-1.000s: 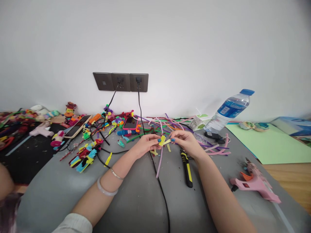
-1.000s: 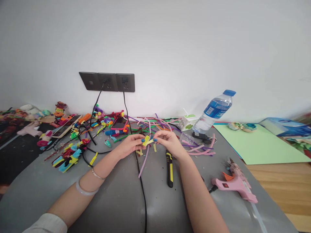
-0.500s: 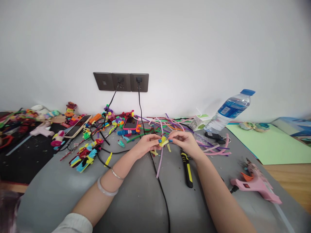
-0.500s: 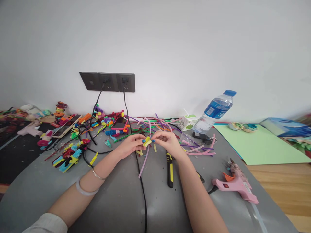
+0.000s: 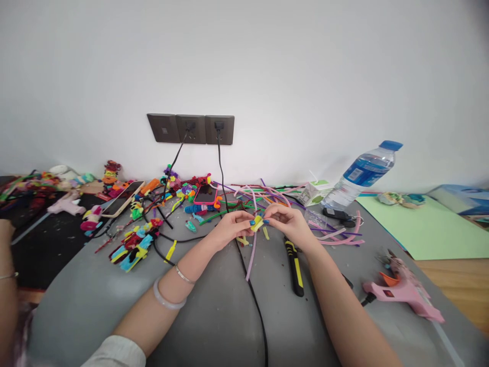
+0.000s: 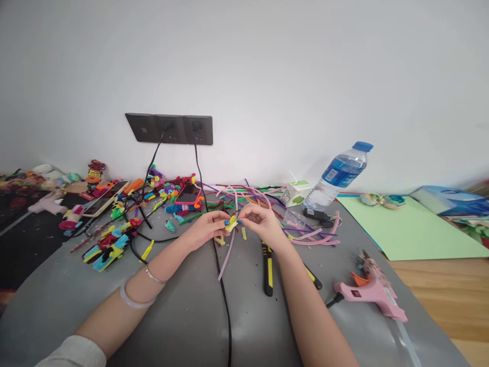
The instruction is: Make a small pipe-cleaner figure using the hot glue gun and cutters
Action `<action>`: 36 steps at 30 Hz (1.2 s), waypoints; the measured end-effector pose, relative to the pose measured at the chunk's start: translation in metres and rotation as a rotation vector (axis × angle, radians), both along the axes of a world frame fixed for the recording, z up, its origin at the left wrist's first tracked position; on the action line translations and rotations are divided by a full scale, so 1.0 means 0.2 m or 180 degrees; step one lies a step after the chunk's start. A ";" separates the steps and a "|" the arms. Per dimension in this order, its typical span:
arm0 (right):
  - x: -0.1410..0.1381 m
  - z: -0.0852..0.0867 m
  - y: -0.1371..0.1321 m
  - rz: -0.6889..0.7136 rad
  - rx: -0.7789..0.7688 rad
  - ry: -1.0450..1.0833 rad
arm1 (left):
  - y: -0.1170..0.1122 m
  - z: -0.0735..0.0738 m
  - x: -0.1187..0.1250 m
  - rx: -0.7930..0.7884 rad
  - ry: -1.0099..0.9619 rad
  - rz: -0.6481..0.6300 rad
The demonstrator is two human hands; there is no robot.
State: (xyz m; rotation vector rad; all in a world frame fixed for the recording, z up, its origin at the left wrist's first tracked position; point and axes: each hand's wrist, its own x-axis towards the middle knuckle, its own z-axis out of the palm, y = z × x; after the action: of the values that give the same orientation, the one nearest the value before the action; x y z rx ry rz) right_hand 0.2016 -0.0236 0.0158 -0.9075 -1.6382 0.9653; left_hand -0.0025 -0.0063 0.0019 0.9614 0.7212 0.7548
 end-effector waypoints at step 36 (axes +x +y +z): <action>-0.03 -0.02 0.00 -0.0154 0.0626 -0.0460 | 0.00 0.02 0.00 -0.0110 -0.0142 0.0018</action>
State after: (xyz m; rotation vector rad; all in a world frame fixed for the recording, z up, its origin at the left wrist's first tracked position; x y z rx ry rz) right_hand 0.1963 -0.0242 0.0128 -0.8946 -1.7897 0.7049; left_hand -0.0016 -0.0073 0.0060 0.9088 0.6964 0.7642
